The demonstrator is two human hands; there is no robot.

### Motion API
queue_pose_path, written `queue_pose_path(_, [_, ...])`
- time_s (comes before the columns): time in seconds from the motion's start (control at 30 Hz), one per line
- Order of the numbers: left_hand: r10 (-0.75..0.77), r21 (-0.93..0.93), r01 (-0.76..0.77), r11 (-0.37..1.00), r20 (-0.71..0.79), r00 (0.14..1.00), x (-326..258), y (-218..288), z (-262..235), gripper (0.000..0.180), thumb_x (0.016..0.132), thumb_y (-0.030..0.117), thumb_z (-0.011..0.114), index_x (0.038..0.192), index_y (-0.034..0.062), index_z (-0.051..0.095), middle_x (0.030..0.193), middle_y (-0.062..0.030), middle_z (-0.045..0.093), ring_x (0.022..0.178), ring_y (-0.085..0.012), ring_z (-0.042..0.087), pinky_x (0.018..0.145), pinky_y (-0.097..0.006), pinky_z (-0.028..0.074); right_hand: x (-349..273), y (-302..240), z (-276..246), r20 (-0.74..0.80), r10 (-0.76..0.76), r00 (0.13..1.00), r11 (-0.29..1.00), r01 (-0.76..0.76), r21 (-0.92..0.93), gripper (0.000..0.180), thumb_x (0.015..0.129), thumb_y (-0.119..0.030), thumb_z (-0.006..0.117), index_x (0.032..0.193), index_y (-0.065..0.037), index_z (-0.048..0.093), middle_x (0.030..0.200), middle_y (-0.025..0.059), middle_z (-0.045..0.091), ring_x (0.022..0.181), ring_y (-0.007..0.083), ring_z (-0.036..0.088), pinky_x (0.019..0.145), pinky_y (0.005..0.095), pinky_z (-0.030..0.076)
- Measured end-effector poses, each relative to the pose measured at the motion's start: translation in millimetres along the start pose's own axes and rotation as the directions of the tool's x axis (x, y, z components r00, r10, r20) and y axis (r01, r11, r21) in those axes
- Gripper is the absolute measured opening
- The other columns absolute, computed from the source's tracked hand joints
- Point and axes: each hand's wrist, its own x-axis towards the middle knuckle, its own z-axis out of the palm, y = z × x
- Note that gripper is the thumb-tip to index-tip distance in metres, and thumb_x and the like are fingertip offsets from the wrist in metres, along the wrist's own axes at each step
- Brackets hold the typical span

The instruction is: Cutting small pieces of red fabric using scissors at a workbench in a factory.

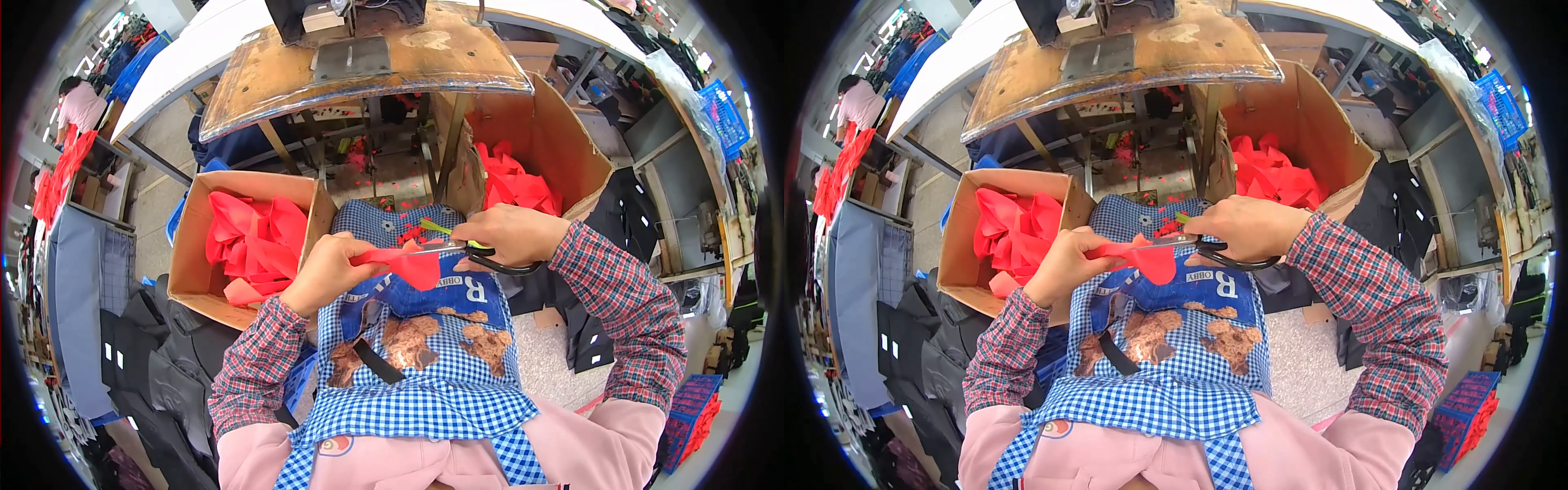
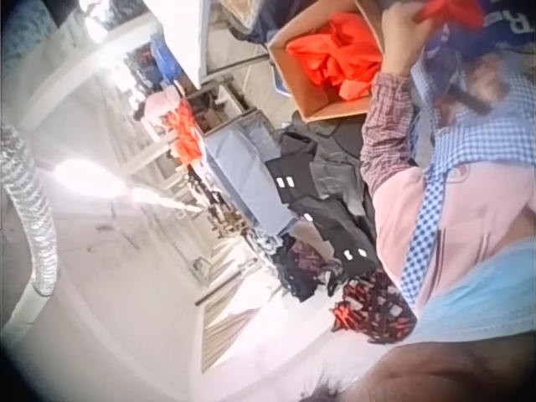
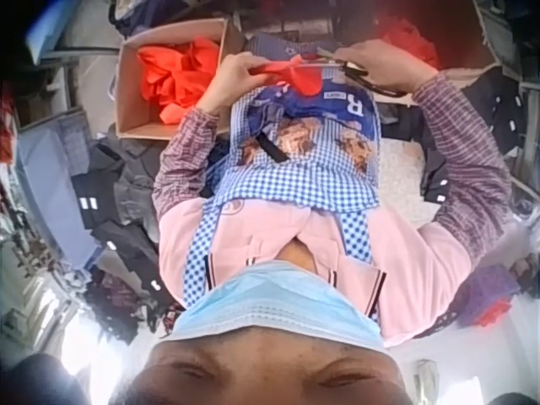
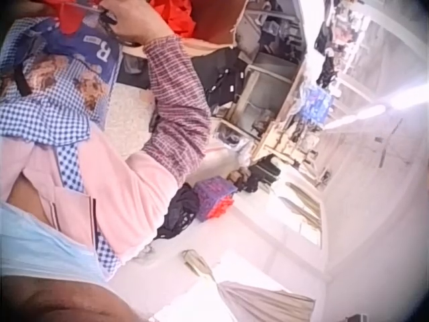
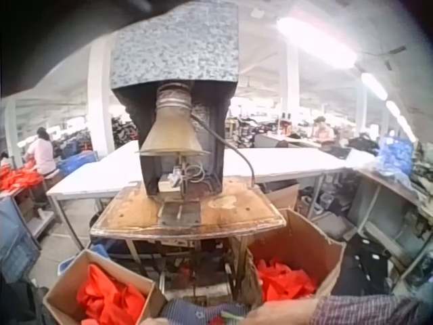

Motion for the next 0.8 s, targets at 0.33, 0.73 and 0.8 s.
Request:
queue_pose_path(0.33, [0.015,-0.038,-0.015,0.999,-0.018,1.0,0.9,6.1,2.6,0.023,0.081,0.013,0.079,0.103,0.0084,0.079,0.075,-0.0124,0.066,0.071,-0.0264,0.062,0.065,-0.037,0.05,-3.6,-4.8,-8.6,0.022,0.013,1.0,0.999,-0.014,0.044,0.039,0.097,-0.04,0.064,0.105,-0.002,0.063,0.09,0.0239,0.069,0.087,0.044,0.067,0.076,0.0498,0.053])
queue_pose_path(0.73, [-0.019,0.015,0.021,1.0,-0.077,0.997,5.4,0.9,2.1,0.021,0.083,0.02,0.079,0.098,0.0056,0.078,0.072,-0.0142,0.066,0.072,-0.0272,0.061,0.065,-0.039,0.049,-5.9,3.3,-17.8,0.017,0.127,0.992,0.992,-0.127,0.01,0.046,0.096,-0.049,0.062,0.108,-0.004,0.063,0.085,0.0212,0.069,0.084,0.0416,0.068,0.072,0.0482,0.052])
queue_pose_path(0.8, [0.02,0.003,-0.02,1.0,-0.136,0.991,7.5,-0.4,3.1,0.022,0.084,0.021,0.079,0.098,0.0041,0.078,0.072,-0.0144,0.065,0.068,-0.0265,0.06,0.064,-0.038,0.049,-6.3,5.2,-17.5,-0.059,0.129,0.99,0.991,-0.132,-0.038,0.048,0.097,-0.048,0.063,0.115,-0.003,0.061,0.09,0.0166,0.064,0.084,0.0349,0.066,0.073,0.0427,0.051])
